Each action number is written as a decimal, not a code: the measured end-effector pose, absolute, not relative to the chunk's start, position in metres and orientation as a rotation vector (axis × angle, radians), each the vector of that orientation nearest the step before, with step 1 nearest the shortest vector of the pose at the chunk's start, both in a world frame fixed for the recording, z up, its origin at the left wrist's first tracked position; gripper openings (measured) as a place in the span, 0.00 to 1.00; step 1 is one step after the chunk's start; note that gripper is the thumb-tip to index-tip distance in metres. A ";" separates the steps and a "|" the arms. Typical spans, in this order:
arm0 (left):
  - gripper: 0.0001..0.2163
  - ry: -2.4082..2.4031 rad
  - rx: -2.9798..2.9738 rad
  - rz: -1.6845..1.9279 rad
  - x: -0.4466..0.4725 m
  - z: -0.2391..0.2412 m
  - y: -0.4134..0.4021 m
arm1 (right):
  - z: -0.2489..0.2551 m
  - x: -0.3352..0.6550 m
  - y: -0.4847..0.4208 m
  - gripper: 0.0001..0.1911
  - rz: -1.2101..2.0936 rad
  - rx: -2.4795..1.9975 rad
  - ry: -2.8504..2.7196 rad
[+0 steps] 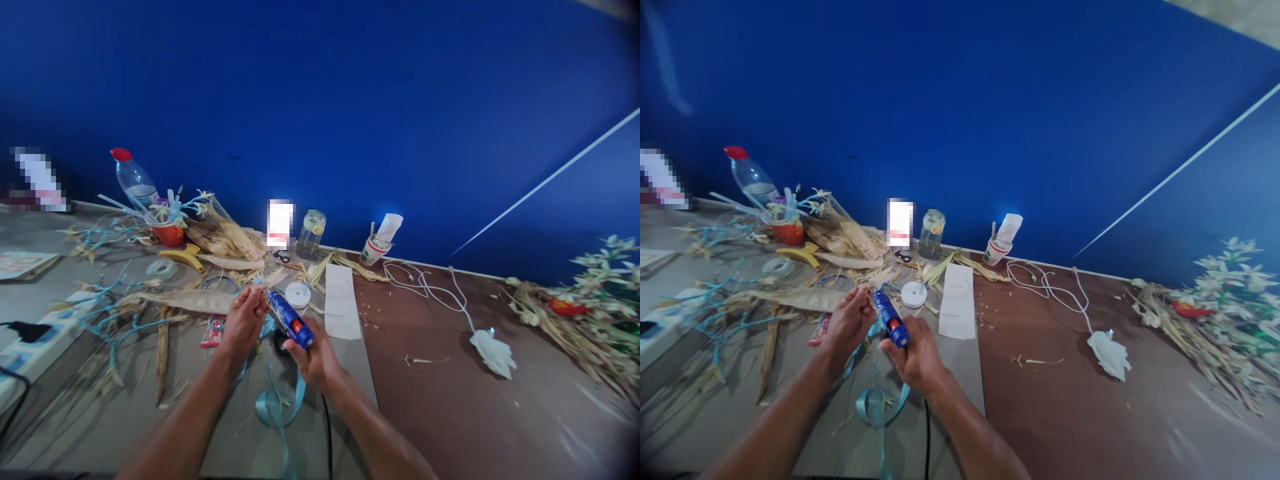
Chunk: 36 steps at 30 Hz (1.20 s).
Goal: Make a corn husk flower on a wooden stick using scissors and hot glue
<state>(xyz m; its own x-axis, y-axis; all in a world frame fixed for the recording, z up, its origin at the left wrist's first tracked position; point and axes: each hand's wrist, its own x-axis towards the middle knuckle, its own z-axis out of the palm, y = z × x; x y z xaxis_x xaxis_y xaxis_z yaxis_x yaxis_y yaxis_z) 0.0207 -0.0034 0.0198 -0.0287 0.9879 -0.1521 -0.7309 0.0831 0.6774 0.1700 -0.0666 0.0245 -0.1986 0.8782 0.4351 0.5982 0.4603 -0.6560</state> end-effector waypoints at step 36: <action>0.13 0.643 0.432 1.447 0.020 0.015 -0.001 | 0.041 0.209 -0.074 0.20 0.196 -1.365 -1.931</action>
<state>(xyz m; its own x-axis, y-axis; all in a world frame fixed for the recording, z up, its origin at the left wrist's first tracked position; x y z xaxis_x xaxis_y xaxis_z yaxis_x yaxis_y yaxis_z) 0.0200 -0.0015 0.0153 0.0037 0.9898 -0.1425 -0.7688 0.0940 0.6325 0.2090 -0.0741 0.0413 -0.1501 0.8622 0.4838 0.7471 0.4195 -0.5157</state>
